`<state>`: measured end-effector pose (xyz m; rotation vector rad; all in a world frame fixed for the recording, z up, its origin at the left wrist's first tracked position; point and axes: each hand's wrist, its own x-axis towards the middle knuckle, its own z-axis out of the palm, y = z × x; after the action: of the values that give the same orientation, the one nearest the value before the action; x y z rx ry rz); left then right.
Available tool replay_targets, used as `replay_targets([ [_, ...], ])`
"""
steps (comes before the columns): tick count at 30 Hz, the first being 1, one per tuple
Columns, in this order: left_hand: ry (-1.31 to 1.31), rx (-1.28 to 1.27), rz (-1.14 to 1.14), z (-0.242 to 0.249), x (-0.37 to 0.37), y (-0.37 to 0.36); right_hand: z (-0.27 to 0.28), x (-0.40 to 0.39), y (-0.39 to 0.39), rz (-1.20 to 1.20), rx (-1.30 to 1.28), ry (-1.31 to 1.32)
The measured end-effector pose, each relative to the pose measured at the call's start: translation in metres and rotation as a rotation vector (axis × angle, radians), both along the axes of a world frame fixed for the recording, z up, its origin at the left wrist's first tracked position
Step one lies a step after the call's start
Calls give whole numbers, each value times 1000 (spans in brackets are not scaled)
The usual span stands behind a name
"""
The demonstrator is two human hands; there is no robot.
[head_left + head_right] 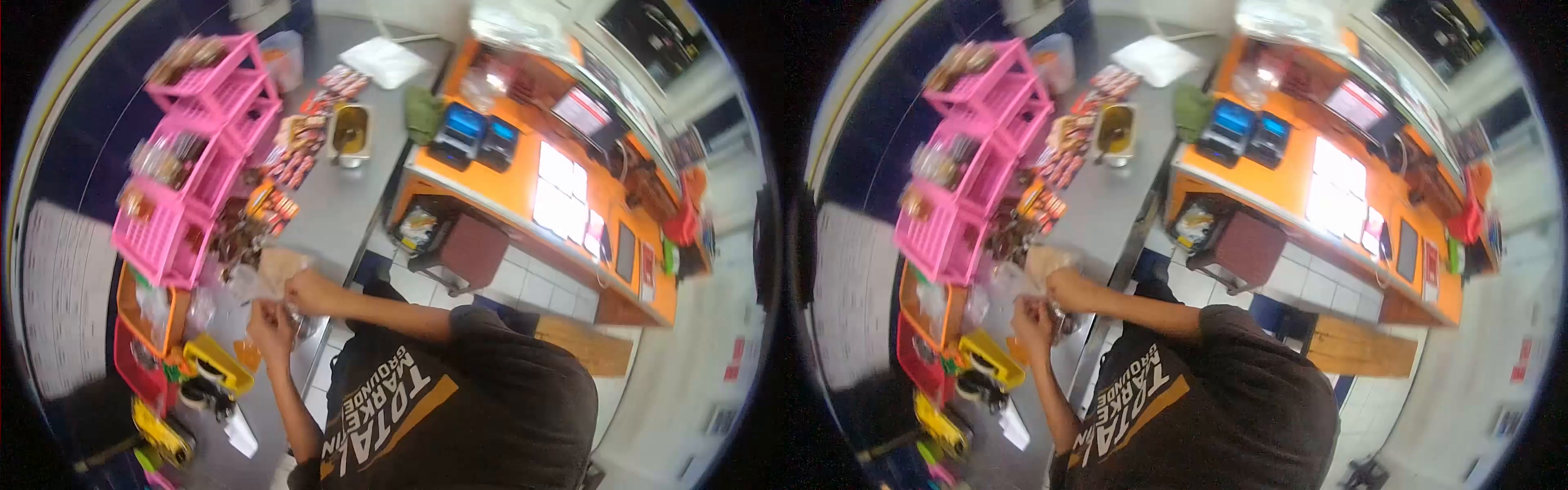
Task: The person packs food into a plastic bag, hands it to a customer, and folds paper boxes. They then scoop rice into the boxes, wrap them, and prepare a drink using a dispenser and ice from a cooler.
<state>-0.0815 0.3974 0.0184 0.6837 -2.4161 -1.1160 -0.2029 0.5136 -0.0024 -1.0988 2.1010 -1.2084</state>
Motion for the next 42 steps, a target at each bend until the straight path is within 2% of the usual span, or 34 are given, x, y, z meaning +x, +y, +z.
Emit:
replay_targets([
  [2,-79,-104,21,6,3,-5,-3,15,-1,101,28,131],
  [4,-123,-190,52,21,7,-4,6,23,9,134,-144,43],
  [5,-123,81,3,12,10,-12,11,22,11,158,-236,7],
  [7,-149,622,-90,-3,9,-27,14,15,11,224,-180,-66],
  [8,-224,582,-95,-2,8,-26,14,13,10,263,-150,-105],
  [11,-239,182,-269,25,6,-24,25,12,-2,-8,-55,73],
  [14,-236,256,-209,10,16,-40,30,11,-24,-15,4,287],
  [17,-192,-74,-164,31,11,-35,32,4,-38,178,-42,276],
  [18,-152,-209,-212,17,15,-47,29,6,-38,233,-160,270],
  [19,-108,-344,-262,-8,17,-68,27,6,-36,232,-167,241],
  [21,-102,-420,-236,-7,11,-70,32,6,-26,226,-181,170],
  [23,-162,-296,-75,-1,3,-55,43,-4,-3,165,-275,169],
  [26,-23,-181,-182,-5,0,-66,67,-17,34,66,-353,156],
  [28,-33,48,-274,57,-24,-4,81,-26,58,-10,-403,146],
  [30,-50,-510,-500,92,-41,29,100,-40,92,-19,-454,154],
  [33,-428,-510,-513,81,-61,71,141,-64,162,26,-386,166],
  [34,-384,-338,-446,100,-74,107,156,-73,187,42,-346,175],
  [37,-95,-179,-477,109,-104,180,187,-98,252,111,-140,294],
  [39,-56,-199,-552,115,-126,209,221,-95,301,-123,-414,343],
  [41,-101,-285,-676,125,-148,232,294,-89,371,16,-814,-67],
  [42,-138,-315,-751,131,-160,246,309,-80,393,72,-1026,-121],
])
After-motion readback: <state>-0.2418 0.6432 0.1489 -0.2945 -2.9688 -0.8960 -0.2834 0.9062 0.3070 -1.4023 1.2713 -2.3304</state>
